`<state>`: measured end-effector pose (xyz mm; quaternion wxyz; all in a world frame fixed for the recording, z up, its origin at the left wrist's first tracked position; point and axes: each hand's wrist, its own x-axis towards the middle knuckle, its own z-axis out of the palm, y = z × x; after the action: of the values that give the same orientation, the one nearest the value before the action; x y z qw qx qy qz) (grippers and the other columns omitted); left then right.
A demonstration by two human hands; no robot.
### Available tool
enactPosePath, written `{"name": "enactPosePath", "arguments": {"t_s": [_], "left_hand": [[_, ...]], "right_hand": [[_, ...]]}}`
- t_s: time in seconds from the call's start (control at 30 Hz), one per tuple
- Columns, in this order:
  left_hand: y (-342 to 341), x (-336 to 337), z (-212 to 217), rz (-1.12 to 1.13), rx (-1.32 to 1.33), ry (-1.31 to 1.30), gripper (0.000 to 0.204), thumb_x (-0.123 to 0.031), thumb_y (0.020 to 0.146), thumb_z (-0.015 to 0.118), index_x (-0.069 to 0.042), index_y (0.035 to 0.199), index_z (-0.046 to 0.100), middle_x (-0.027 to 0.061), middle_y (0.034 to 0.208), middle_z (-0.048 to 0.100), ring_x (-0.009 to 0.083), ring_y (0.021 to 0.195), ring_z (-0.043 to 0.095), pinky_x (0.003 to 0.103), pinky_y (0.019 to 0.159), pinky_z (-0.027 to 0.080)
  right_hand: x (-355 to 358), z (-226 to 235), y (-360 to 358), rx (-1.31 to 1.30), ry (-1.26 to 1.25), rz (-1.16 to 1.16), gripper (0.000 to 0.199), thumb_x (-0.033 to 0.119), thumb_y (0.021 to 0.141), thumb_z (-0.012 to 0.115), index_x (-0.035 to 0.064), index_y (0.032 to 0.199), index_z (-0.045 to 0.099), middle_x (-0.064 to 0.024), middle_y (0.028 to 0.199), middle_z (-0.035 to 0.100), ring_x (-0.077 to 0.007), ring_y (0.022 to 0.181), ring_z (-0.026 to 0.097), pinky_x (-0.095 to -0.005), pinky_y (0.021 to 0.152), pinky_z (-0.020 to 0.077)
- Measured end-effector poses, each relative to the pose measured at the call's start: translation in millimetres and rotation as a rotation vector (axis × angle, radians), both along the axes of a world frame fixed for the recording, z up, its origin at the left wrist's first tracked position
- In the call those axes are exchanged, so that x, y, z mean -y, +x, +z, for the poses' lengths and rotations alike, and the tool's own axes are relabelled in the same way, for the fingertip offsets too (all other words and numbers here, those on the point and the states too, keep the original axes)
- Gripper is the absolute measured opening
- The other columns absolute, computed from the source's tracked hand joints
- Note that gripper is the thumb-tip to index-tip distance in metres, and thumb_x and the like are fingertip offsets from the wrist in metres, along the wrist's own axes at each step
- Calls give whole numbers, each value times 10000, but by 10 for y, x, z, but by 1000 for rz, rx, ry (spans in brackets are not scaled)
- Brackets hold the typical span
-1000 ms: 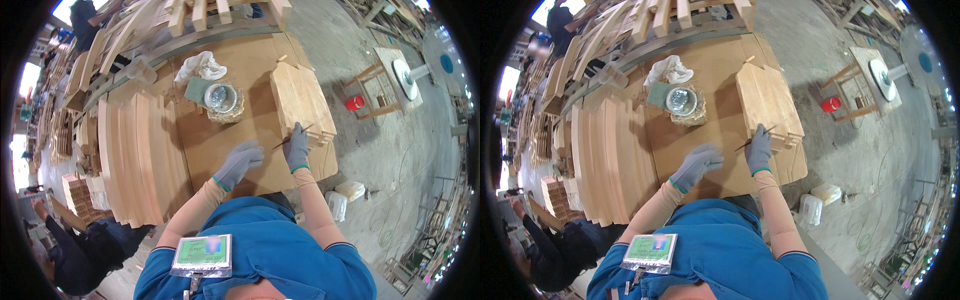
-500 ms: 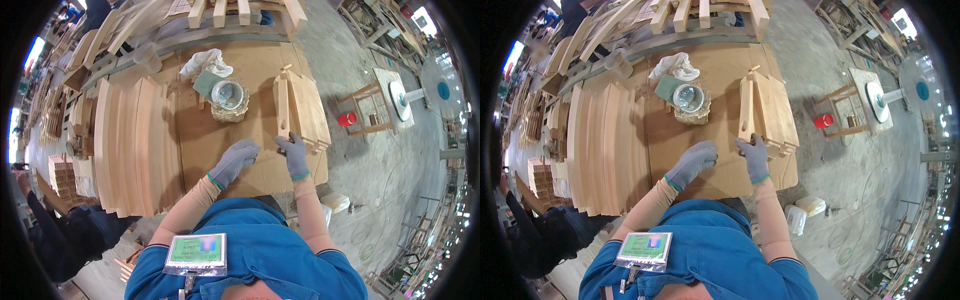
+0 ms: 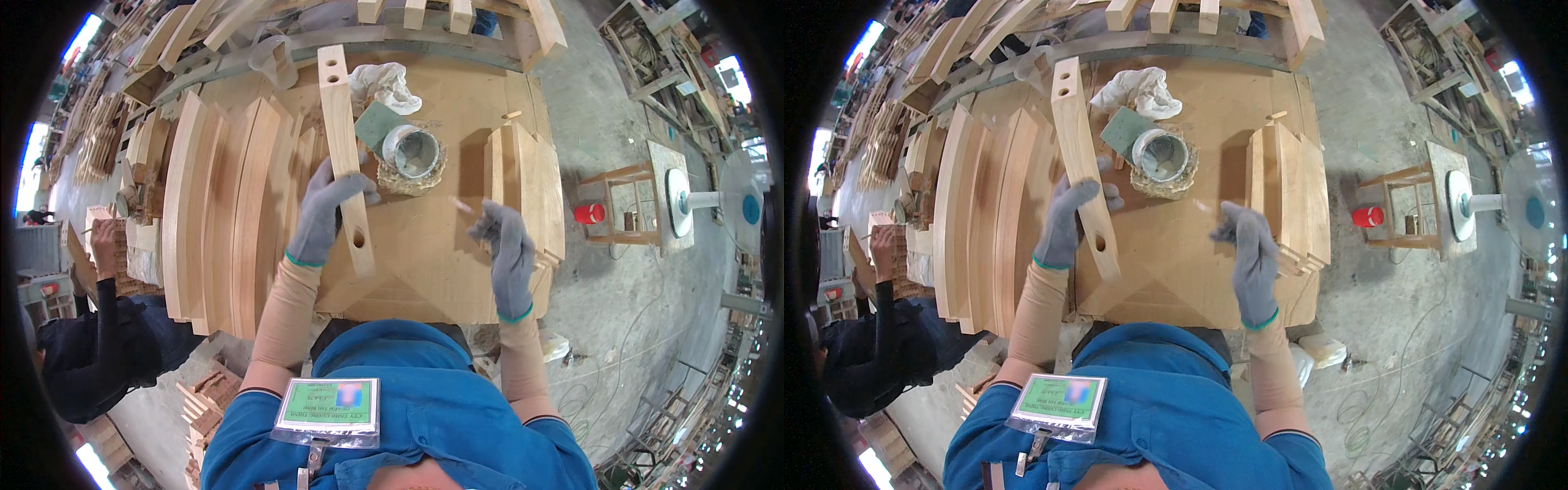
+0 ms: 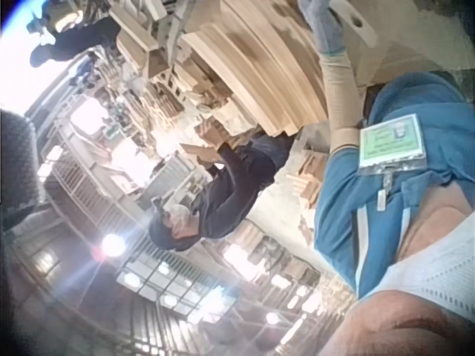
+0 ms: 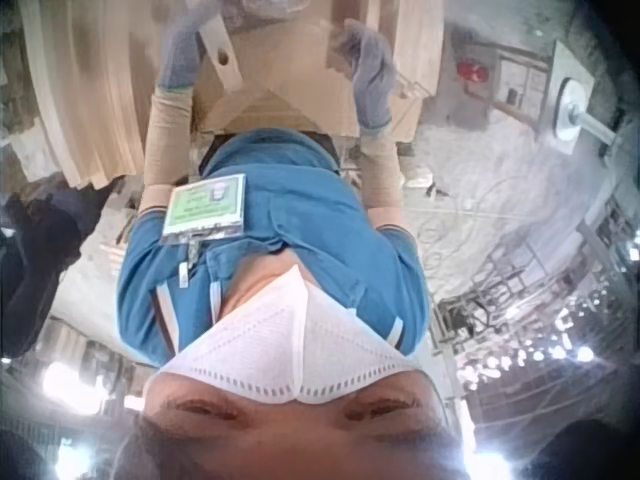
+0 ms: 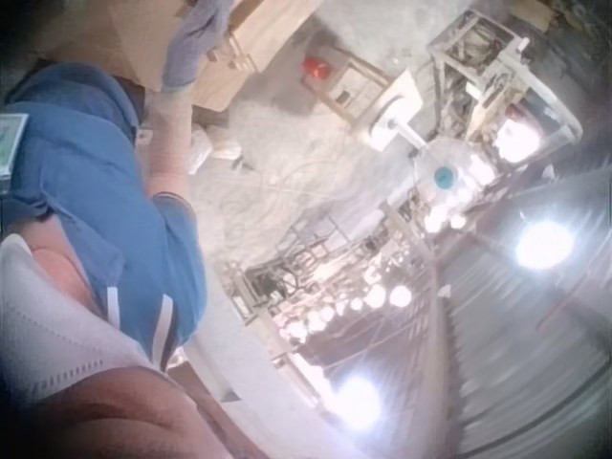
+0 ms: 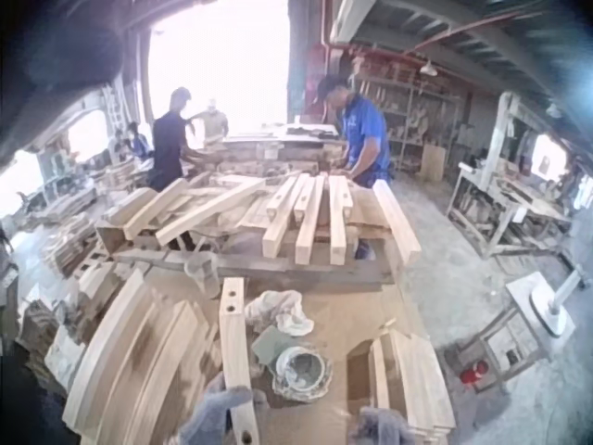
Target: The person applies glue to the holes of wooden pieces using a brush, then places them on a stack. The person repeats this process for several pieces in a workshop setting.
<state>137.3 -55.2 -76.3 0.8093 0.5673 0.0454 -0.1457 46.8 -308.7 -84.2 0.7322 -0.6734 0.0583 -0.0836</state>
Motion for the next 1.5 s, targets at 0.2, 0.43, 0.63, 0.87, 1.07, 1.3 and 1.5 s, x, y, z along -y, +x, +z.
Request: {"name": "enactPosePath", "arguments": {"t_s": [0.2,0.43,0.63,0.87,1.07,1.3,1.5], "left_hand": [[438,55,-157,-140,-83,-20,546,-189,704,695,31,1171,518,62,959,573,139,823,574,260,749,484],[541,242,-436,-94,27,348,547,-210,720,695,50,1175,536,92,1013,619,141,891,583,267,809,471],[512,358,-422,10,-13,485,583,-277,693,722,56,1142,557,95,1020,597,144,891,569,277,805,461],[551,364,-357,-18,-18,449,556,-168,731,706,42,1213,528,87,1063,615,137,931,570,270,838,453],[551,336,-415,-19,-19,499,559,-168,727,708,44,1211,524,79,1046,614,135,924,567,272,837,453],[532,309,-385,-37,5,399,580,-171,726,693,50,1227,503,85,1060,598,136,914,569,270,826,458],[289,2,33,84,55,193,657,-160,712,667,40,1296,441,107,1104,569,181,871,623,313,738,539]], "right_hand": [[-223,-278,788,-12,58,-84,94,7,863,623,-32,942,590,-68,785,627,-118,727,613,-252,697,520],[-277,-813,951,136,-332,-138,76,9,823,676,19,841,603,-44,779,629,-100,674,565,-248,622,469],[-515,-602,602,129,-539,-164,109,15,795,695,23,849,601,-108,863,666,-170,765,643,-295,669,506],[-377,-505,452,134,-253,-63,91,-65,829,639,-21,901,607,-116,924,653,-160,862,629,-265,786,515],[-391,-651,686,-63,34,-54,104,-64,851,612,-31,949,598,-112,972,643,-151,894,623,-260,833,510],[-515,-474,497,-115,313,-172,109,-64,869,578,-41,975,582,-135,957,648,-181,878,647,-298,816,546],[-206,-152,582,-119,497,-157,72,11,902,569,-26,964,566,-147,939,639,-203,832,656,-329,766,579]]}}
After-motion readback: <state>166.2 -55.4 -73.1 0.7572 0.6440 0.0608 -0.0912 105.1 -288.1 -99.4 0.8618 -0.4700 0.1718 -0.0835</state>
